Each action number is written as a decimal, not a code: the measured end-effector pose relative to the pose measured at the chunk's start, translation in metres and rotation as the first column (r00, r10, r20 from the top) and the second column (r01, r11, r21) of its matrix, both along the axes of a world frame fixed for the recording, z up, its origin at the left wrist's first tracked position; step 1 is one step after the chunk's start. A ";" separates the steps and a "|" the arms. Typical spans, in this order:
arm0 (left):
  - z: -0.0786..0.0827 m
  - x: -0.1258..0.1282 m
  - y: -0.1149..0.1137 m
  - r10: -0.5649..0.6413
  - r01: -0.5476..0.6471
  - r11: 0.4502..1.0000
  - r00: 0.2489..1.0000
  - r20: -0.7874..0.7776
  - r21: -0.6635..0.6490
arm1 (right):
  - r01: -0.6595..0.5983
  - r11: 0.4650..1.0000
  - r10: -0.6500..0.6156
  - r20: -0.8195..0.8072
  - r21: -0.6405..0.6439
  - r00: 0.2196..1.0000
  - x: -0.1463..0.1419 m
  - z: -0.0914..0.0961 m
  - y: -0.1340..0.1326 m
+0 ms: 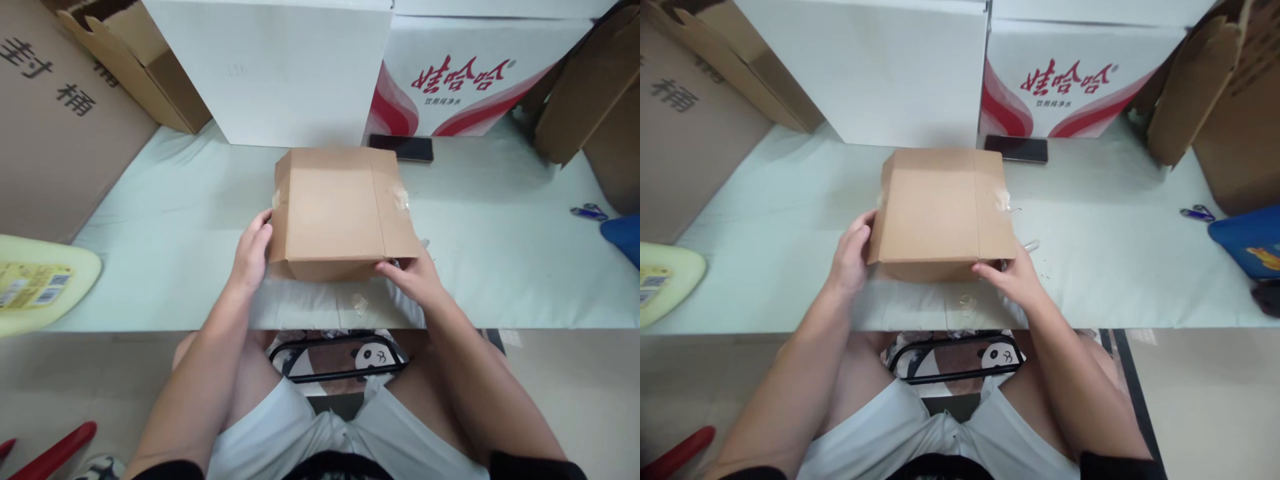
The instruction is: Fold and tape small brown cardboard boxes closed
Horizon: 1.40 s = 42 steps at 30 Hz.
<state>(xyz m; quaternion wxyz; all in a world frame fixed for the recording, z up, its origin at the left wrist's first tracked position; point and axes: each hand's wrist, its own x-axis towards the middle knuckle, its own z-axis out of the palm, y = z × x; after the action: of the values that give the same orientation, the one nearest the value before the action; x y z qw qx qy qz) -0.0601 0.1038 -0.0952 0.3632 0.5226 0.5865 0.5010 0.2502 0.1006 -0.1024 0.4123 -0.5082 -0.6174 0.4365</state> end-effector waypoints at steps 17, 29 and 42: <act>0.021 0.008 -0.005 -0.074 0.116 0.987 0.944 0.320 -0.115 | -0.038 0.946 -0.115 -0.444 -0.321 0.888 0.018 0.014 0.006; 0.043 -0.006 -0.013 -0.102 0.254 0.961 0.698 0.709 -0.112 | -0.031 0.854 -0.233 -0.436 -0.519 0.870 0.006 0.025 -0.004; 0.047 -0.005 -0.014 -0.118 0.313 0.939 0.687 0.717 -0.145 | 0.090 0.845 -0.370 -0.453 -0.527 0.811 -0.001 0.027 -0.002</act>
<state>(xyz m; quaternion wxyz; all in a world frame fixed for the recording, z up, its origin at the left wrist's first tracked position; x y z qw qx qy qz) -0.0648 0.0896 -0.0478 0.6784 0.3086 0.3990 0.5343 0.2495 0.0981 -0.0756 0.4803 -0.5241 -0.2791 0.6456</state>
